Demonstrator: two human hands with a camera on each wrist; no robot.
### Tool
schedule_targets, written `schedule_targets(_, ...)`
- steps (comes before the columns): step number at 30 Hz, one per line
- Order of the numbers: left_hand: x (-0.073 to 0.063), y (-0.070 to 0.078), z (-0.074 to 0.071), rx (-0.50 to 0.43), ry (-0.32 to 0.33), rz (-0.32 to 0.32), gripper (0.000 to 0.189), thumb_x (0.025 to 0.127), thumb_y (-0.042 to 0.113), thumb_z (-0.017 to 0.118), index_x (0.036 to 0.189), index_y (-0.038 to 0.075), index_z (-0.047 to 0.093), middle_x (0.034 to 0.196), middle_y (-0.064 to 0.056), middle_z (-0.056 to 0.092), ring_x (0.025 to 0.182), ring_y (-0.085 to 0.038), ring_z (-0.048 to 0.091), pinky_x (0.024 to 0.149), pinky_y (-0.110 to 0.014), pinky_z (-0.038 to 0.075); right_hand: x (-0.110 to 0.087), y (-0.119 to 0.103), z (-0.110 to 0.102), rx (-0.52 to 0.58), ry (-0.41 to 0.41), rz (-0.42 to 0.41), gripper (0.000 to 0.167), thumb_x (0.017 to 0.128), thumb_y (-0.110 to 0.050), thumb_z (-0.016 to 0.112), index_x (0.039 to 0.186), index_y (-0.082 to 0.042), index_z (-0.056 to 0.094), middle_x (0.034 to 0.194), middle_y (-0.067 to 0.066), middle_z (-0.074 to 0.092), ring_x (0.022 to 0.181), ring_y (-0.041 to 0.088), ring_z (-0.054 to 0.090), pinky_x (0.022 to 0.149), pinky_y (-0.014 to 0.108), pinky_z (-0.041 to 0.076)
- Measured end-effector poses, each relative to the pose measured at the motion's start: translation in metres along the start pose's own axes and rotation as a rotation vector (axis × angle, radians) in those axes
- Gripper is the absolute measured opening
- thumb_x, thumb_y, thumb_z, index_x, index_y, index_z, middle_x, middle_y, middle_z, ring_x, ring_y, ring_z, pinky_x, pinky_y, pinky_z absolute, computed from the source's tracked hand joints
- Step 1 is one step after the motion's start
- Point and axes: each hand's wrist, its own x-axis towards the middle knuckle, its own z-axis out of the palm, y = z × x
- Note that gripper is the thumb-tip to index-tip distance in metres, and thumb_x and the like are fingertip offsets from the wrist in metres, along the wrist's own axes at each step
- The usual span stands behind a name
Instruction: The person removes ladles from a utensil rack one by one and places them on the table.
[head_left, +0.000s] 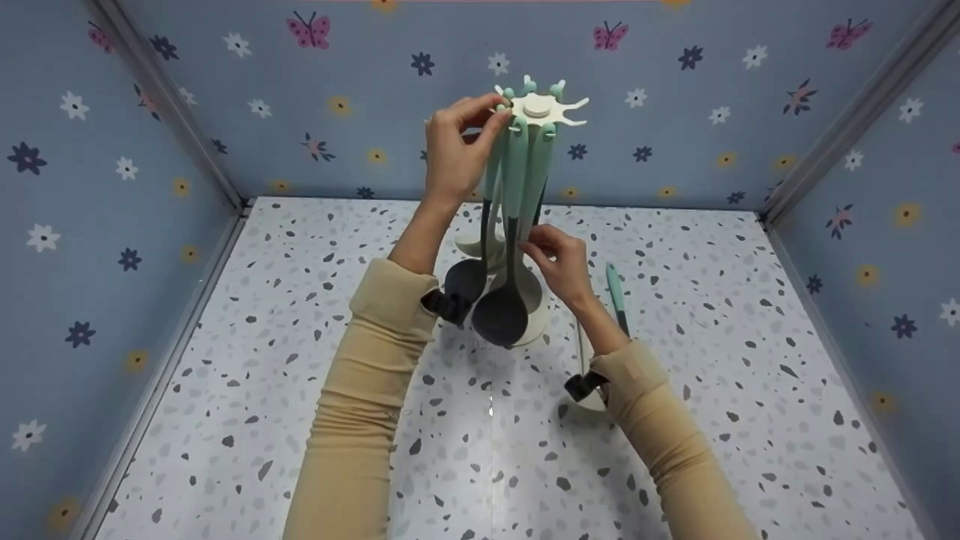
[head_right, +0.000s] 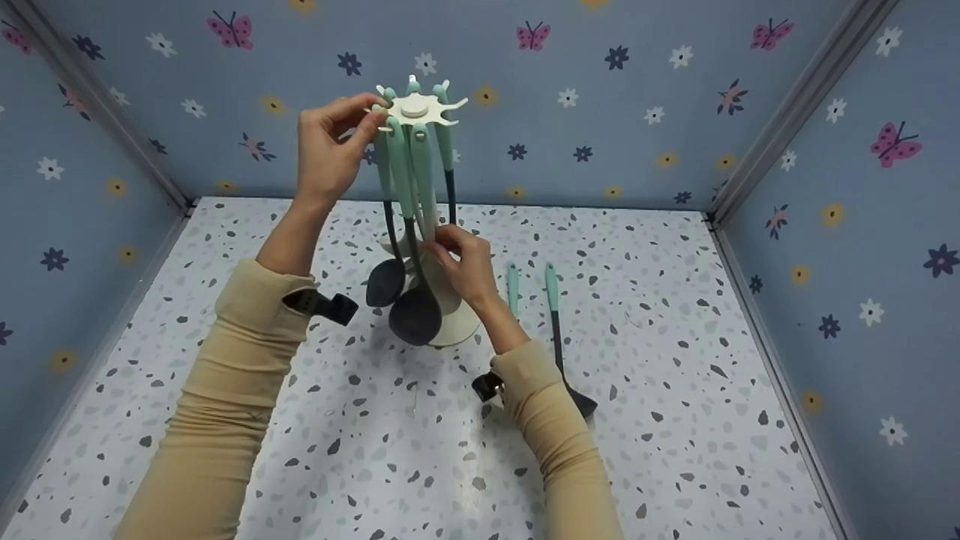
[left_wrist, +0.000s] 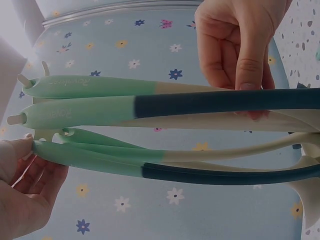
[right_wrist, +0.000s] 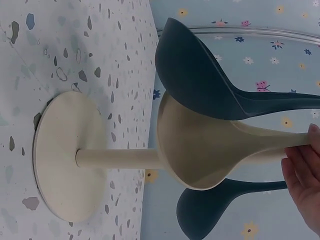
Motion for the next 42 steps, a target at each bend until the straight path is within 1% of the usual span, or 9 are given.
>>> schedule_targets(4, 0.004, -0.014, 0.002, -0.002, 0.004, -0.005, 0.019, 0.084, 0.013, 0.061, 0.097, 0.001, 0.067, 0.090, -0.007, 0.063, 0.080, -0.012, 0.059, 0.070, -0.021, 0.050, -0.001, 0.001, 0.000, 0.017, 0.015, -0.013, 0.008, 0.081, 0.007, 0.058, 0.088, 0.010, 0.061, 0.082, 0.019, 0.063, 0.073, 0.028, 0.062, 0.067, 0.024, 0.050)
schedule_targets(10, 0.005, -0.018, 0.004, 0.004, 0.009, 0.006, 0.019, 0.084, 0.014, 0.062, 0.097, 0.001, 0.067, 0.089, -0.007, 0.063, 0.080, -0.011, 0.059, 0.070, -0.021, 0.050, -0.004, 0.002, 0.000, 0.023, 0.046, -0.047, 0.006, 0.081, 0.009, 0.057, 0.087, 0.011, 0.060, 0.079, 0.020, 0.062, 0.070, 0.029, 0.062, 0.065, 0.024, 0.051)
schedule_targets(15, 0.006, -0.020, 0.003, -0.010, 0.008, 0.019, 0.021, 0.084, 0.012, 0.061, 0.099, -0.001, 0.066, 0.090, -0.009, 0.063, 0.081, -0.014, 0.059, 0.071, -0.022, 0.050, -0.006, 0.004, -0.002, 0.014, 0.075, -0.092, 0.007, 0.080, 0.011, 0.057, 0.087, 0.011, 0.060, 0.079, 0.020, 0.062, 0.069, 0.029, 0.062, 0.064, 0.025, 0.051)
schedule_targets(19, 0.006, -0.021, 0.004, -0.013, 0.003, 0.018, 0.021, 0.084, 0.012, 0.061, 0.099, -0.001, 0.066, 0.090, -0.010, 0.063, 0.081, -0.015, 0.059, 0.071, -0.022, 0.050, -0.008, 0.005, -0.003, 0.015, 0.090, -0.115, 0.008, 0.080, 0.012, 0.056, 0.087, 0.012, 0.060, 0.079, 0.021, 0.062, 0.069, 0.030, 0.062, 0.064, 0.028, 0.051)
schedule_targets(22, 0.005, -0.021, 0.004, -0.001, 0.005, 0.020, 0.019, 0.084, 0.013, 0.061, 0.097, 0.001, 0.067, 0.088, -0.007, 0.063, 0.080, -0.012, 0.059, 0.069, -0.021, 0.049, -0.010, 0.005, -0.005, 0.007, 0.096, -0.114, 0.009, 0.080, 0.012, 0.056, 0.088, 0.012, 0.060, 0.079, 0.022, 0.062, 0.069, 0.031, 0.062, 0.065, 0.028, 0.051)
schedule_targets(29, 0.004, -0.019, 0.003, 0.011, 0.009, 0.072, 0.018, 0.085, 0.013, 0.060, 0.096, 0.001, 0.067, 0.085, -0.005, 0.063, 0.077, -0.009, 0.058, 0.066, -0.022, 0.049, -0.011, 0.002, -0.006, -0.016, 0.102, -0.126, 0.009, 0.081, 0.012, 0.055, 0.089, 0.011, 0.061, 0.080, 0.020, 0.062, 0.070, 0.031, 0.062, 0.065, 0.028, 0.051)
schedule_targets(37, 0.004, -0.016, 0.003, 0.012, 0.001, 0.002, 0.019, 0.084, 0.015, 0.061, 0.097, 0.002, 0.067, 0.088, -0.006, 0.063, 0.080, -0.011, 0.059, 0.069, -0.021, 0.049, -0.012, -0.003, -0.007, -0.054, 0.126, -0.140, 0.010, 0.080, 0.012, 0.057, 0.088, 0.011, 0.061, 0.079, 0.019, 0.063, 0.070, 0.029, 0.062, 0.064, 0.028, 0.051)
schedule_targets(40, 0.004, -0.016, 0.003, 0.013, 0.004, 0.004, 0.019, 0.084, 0.015, 0.061, 0.096, 0.002, 0.067, 0.088, -0.006, 0.063, 0.080, -0.011, 0.059, 0.069, -0.021, 0.049, -0.011, -0.004, -0.007, -0.061, 0.135, -0.160, 0.010, 0.079, 0.013, 0.057, 0.088, 0.010, 0.062, 0.079, 0.019, 0.063, 0.070, 0.029, 0.062, 0.064, 0.026, 0.051)
schedule_targets(42, 0.004, -0.017, 0.003, 0.016, 0.010, 0.023, 0.018, 0.084, 0.015, 0.061, 0.096, 0.002, 0.067, 0.087, -0.006, 0.063, 0.079, -0.010, 0.059, 0.068, -0.021, 0.050, -0.011, -0.005, -0.008, -0.062, 0.141, -0.174, 0.011, 0.078, 0.014, 0.058, 0.088, 0.010, 0.062, 0.079, 0.018, 0.063, 0.069, 0.029, 0.062, 0.064, 0.026, 0.051)
